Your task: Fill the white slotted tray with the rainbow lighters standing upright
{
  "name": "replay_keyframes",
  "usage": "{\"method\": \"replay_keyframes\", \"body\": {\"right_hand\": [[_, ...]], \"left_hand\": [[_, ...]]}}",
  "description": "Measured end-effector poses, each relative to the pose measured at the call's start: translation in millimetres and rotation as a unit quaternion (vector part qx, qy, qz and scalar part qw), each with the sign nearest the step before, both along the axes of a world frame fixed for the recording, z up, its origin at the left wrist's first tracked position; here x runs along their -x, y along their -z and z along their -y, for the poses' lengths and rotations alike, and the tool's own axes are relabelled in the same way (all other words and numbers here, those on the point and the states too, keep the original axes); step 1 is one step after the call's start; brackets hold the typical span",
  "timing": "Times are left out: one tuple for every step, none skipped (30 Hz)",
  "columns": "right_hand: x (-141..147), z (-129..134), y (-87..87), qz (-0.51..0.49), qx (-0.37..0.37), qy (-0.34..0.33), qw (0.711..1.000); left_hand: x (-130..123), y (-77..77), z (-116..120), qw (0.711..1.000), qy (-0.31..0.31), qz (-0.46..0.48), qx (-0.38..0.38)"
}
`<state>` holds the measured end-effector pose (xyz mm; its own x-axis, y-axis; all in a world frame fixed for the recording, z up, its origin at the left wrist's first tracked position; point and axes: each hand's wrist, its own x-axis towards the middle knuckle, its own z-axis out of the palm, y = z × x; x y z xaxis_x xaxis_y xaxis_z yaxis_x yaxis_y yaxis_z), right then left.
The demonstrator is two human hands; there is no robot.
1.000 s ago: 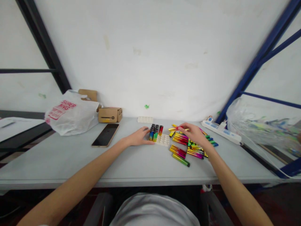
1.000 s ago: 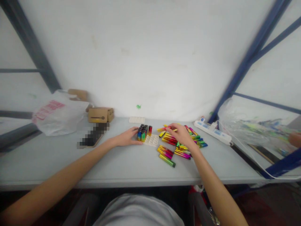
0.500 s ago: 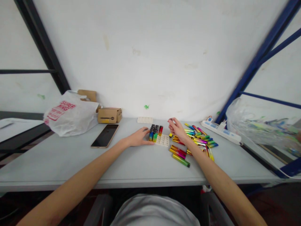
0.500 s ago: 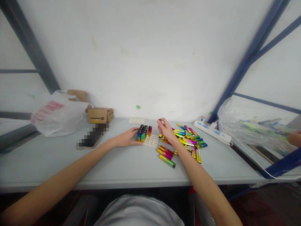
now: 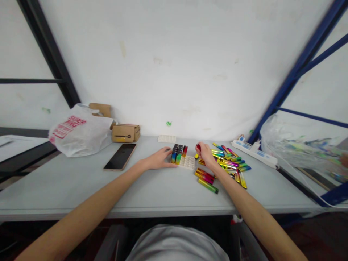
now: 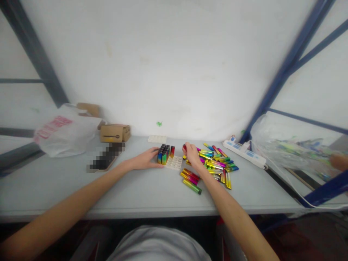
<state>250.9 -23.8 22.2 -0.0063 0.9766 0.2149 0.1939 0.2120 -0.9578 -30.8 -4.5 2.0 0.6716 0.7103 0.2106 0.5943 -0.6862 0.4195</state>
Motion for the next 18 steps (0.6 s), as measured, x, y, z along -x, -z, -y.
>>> {"method": "replay_keyframes", "body": {"right_hand": [[0.2, 0.2, 0.2, 0.002, -0.003, 0.001, 1.000], [0.7, 0.3, 0.5, 0.002, -0.004, 0.000, 1.000], [1.3, 0.5, 0.9, 0.002, -0.005, -0.003, 1.000], [2.1, 0.8, 1.2, 0.004, -0.007, -0.014, 1.000], [3.0, 1.2, 1.6, 0.006, -0.012, -0.027, 1.000], [3.8, 1.9, 2.0, 0.008, -0.020, -0.039, 0.999], [4.4, 2.7, 2.3, 0.016, -0.031, -0.049, 0.998], [4.6, 3.9, 2.4, 0.034, -0.046, -0.052, 0.997], [4.4, 5.3, 2.3, 0.066, -0.070, -0.051, 0.994], [3.9, 7.0, 2.0, 0.109, -0.102, -0.045, 0.988], [3.3, 8.8, 1.5, 0.157, -0.140, -0.036, 0.977], [2.5, 10.7, 0.8, 0.202, -0.178, -0.028, 0.963], [1.9, 12.6, -0.1, 0.238, -0.211, -0.022, 0.948], [1.5, 14.5, -1.2, 0.261, -0.235, -0.019, 0.936], [1.5, 16.4, -2.4, 0.274, -0.248, -0.019, 0.929], [1.7, 18.1, -3.5, 0.280, -0.251, -0.021, 0.926], [2.2, 19.6, -4.6, 0.280, -0.248, -0.025, 0.927], [2.9, 20.8, -5.6, 0.277, -0.243, -0.029, 0.929]], "left_hand": [[-0.3, -0.8, 0.6, 1.000, 0.001, 0.001, -0.001], [-0.6, -1.5, 1.1, 1.000, 0.001, 0.001, -0.002], [-0.9, -2.0, 1.4, 1.000, 0.002, 0.001, -0.004], [-1.1, -2.3, 1.7, 1.000, 0.002, 0.002, -0.006], [-1.3, -2.5, 1.7, 1.000, 0.004, 0.004, -0.009], [-1.4, -2.4, 1.7, 1.000, 0.006, 0.006, -0.012], [-1.4, -2.2, 1.6, 1.000, 0.008, 0.009, -0.016], [-1.3, -1.9, 1.4, 1.000, 0.011, 0.012, -0.019], [-1.1, -1.6, 1.3, 1.000, 0.014, 0.013, -0.021], [-0.8, -1.3, 1.2, 1.000, 0.014, 0.014, -0.021], [-0.6, -1.1, 1.2, 1.000, 0.012, 0.014, -0.019], [-0.4, -1.0, 1.3, 1.000, 0.009, 0.013, -0.014], [-0.2, -1.0, 1.4, 1.000, 0.004, 0.011, -0.008], [-0.1, -1.0, 1.6, 1.000, 0.000, 0.009, -0.003], [0.0, -1.2, 1.8, 1.000, -0.002, 0.007, 0.000], [0.0, -1.3, 1.8, 1.000, -0.002, 0.008, 0.002], [0.0, -1.3, 1.8, 1.000, 0.001, 0.010, 0.001], [0.1, -1.2, 1.6, 1.000, 0.004, 0.013, 0.000]]}}
